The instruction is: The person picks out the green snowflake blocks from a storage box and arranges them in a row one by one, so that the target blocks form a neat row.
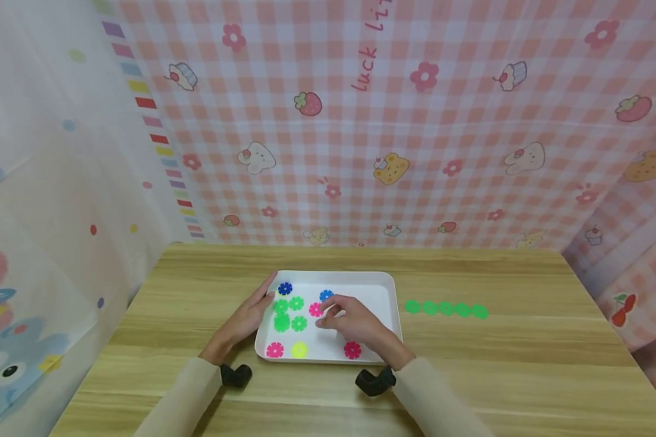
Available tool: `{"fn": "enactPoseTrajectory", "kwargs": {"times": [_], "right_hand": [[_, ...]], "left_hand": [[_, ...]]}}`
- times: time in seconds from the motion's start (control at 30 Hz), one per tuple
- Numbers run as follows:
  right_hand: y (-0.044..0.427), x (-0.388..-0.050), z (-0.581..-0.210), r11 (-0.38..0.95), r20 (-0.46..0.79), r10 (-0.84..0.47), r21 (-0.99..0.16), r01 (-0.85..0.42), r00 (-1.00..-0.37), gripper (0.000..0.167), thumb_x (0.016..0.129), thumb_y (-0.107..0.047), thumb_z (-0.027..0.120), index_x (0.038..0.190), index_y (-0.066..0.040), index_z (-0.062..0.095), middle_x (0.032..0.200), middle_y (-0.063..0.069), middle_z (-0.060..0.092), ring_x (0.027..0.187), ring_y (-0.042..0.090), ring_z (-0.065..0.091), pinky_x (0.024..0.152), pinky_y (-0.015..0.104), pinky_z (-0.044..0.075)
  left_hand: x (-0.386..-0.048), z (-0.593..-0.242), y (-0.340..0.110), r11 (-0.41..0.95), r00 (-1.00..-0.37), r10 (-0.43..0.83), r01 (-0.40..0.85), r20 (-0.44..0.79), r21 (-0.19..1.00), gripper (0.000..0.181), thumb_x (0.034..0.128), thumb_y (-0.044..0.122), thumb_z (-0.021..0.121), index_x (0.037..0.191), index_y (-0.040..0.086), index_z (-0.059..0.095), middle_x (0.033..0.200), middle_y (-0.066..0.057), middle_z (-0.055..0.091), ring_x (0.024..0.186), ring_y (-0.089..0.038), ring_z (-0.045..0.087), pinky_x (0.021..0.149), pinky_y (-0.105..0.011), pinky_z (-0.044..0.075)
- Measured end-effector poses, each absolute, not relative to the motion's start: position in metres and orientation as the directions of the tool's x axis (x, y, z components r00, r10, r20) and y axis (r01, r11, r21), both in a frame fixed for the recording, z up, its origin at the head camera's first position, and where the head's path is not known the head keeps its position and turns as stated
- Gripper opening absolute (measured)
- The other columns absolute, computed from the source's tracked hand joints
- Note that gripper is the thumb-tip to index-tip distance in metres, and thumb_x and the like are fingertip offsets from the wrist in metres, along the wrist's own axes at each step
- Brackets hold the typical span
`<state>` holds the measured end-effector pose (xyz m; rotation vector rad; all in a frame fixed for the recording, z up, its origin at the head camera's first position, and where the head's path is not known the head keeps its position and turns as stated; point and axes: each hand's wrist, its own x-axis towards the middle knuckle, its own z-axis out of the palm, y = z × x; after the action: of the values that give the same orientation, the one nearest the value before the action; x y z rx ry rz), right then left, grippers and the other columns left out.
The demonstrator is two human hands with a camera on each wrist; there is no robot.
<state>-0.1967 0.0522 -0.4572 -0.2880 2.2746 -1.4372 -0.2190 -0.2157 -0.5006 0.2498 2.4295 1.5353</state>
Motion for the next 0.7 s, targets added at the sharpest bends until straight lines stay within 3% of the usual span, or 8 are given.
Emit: {"fn": "enactPoseTrajectory", "kwargs": {"times": [0.3, 0.7], "right_hand": [[0.022, -0.196, -0.462, 0.486, -0.26, -0.38, -0.873, 0.048, -0.887, 0.036, 0.085, -0.02, 0.078, 0.117, -0.008, 0.066, 0.091, 0.004, 0.061, 0.077, 0.019, 0.053, 0.062, 0.029, 0.043], [0.006, -0.199, -0.475, 0.547, -0.252, -0.324, -0.837, 0.036, -0.912, 0.033, 0.082, -0.015, 0.078, 0.112, -0.012, 0.066, 0.083, 0.004, 0.056, 0.076, 0.019, 0.05, 0.066, 0.029, 0.04]], "left_hand": [[-0.218, -0.499, -0.215, 0.435, -0.949, 0.281, -0.003, -0.139, 0.9, 0.053, 0.1099, 0.03, 0.026, 0.161, 0.03, 0.009, 0.167, 0.005, 0.004, 0.154, -0.022, -0.001, 0.123, -0.052, 0.0], [-0.218, -0.499, -0.216, 0.432, -0.951, 0.278, -0.003, -0.136, 0.902, 0.053, 0.1098, 0.032, 0.027, 0.16, 0.031, 0.011, 0.167, 0.006, 0.005, 0.154, -0.022, 0.0, 0.123, -0.052, 0.001]]}}
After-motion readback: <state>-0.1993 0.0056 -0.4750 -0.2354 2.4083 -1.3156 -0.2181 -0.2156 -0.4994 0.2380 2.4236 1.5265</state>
